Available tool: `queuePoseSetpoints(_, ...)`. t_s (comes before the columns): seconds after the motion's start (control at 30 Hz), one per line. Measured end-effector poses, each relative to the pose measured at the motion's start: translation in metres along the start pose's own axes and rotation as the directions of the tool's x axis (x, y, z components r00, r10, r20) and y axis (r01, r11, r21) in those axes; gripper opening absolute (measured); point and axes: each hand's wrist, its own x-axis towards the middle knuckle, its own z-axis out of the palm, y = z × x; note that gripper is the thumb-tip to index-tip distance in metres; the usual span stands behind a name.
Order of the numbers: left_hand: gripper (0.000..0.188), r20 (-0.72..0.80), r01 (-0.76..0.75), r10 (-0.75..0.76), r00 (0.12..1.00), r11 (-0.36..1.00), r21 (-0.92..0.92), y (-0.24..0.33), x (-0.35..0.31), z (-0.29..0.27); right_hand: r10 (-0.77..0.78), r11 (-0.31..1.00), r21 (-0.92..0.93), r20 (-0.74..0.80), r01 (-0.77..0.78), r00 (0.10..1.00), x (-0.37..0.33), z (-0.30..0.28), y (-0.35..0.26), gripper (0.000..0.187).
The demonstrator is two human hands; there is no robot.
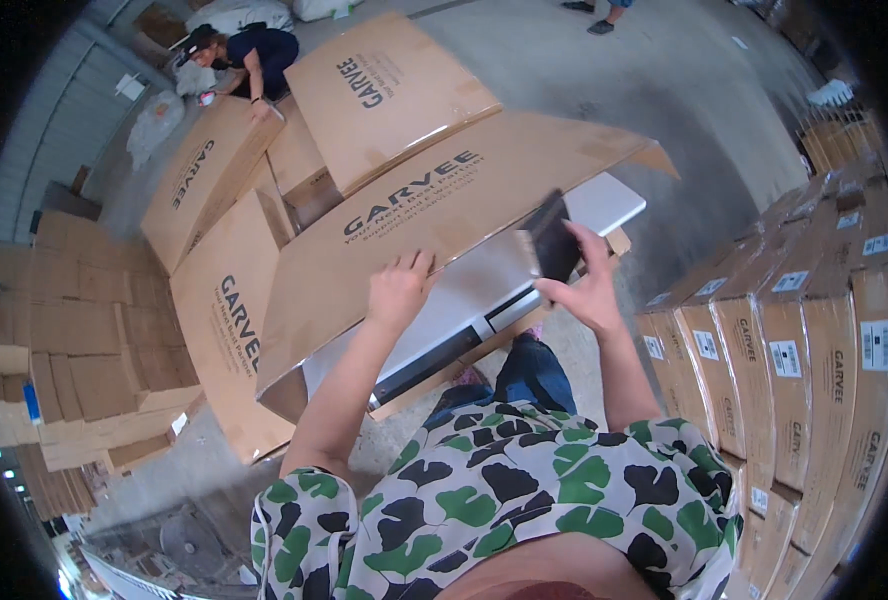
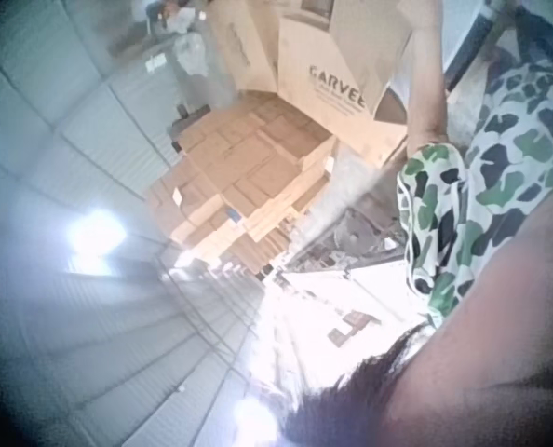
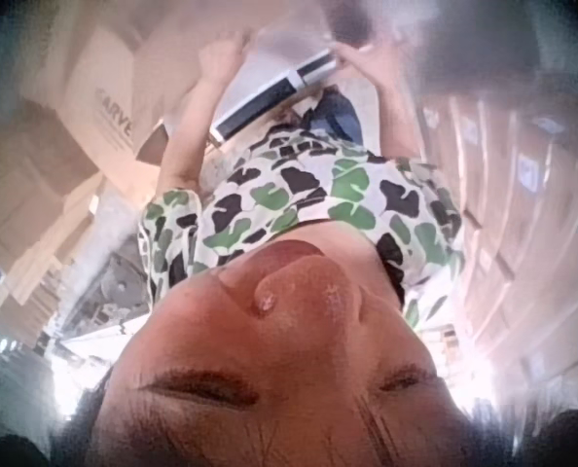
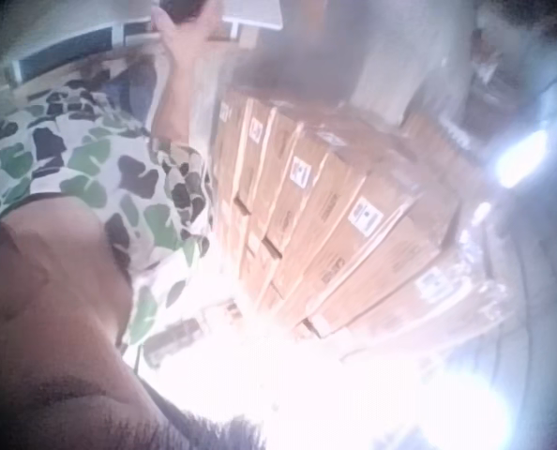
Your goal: The person opens a large cardboard box, moves several internal cardboard pieces and white foam padding to see the black components inside, and then closes the box.
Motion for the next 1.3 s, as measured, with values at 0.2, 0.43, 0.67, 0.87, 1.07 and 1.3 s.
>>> queuePoseSetpoints(0.2,0.048,-0.475,-0.202,0.267,0.838,0.962,0.183,-0.002,0.028,-0.029,-0.067,0.905,-0.405,0.172,0.133,0.983,0.088,0.060,-0.024,0.072)
queuePoseSetpoints(0.43,0.047,-0.045,-0.060,0.060,0.997,0.998,-0.011,-0.029,0.045,-0.020,-0.282,0.927,-0.176,0.251,0.330,0.926,0.101,0.104,-0.041,0.047)
queuePoseSetpoints(0.67,0.035,0.217,0.178,-0.146,0.965,0.975,-0.136,-0.036,0.072,-0.056,0.403,0.882,-0.089,-0.366,-0.463,0.839,-0.024,0.065,0.193,0.025)
queuePoseSetpoints(0.87,0.023,0.216,0.329,-0.265,0.940,0.872,-0.362,-0.055,0.084,-0.070,0.966,-0.041,0.595,0.230,-0.802,0.121,-0.109,0.147,0.316,0.035)
queuePoseSetpoints(1.07,0.017,0.276,0.421,-0.332,0.902,0.817,-0.394,-0.044,0.098,-0.060,0.965,0.259,0.375,-0.061,-0.890,0.255,-0.142,0.170,0.371,0.021)
queuePoseSetpoints(1.3,0.020,0.274,0.352,-0.263,0.925,0.866,-0.355,-0.058,0.100,-0.059,0.882,0.019,0.720,0.314,-0.693,0.351,-0.131,0.103,0.331,0.023)
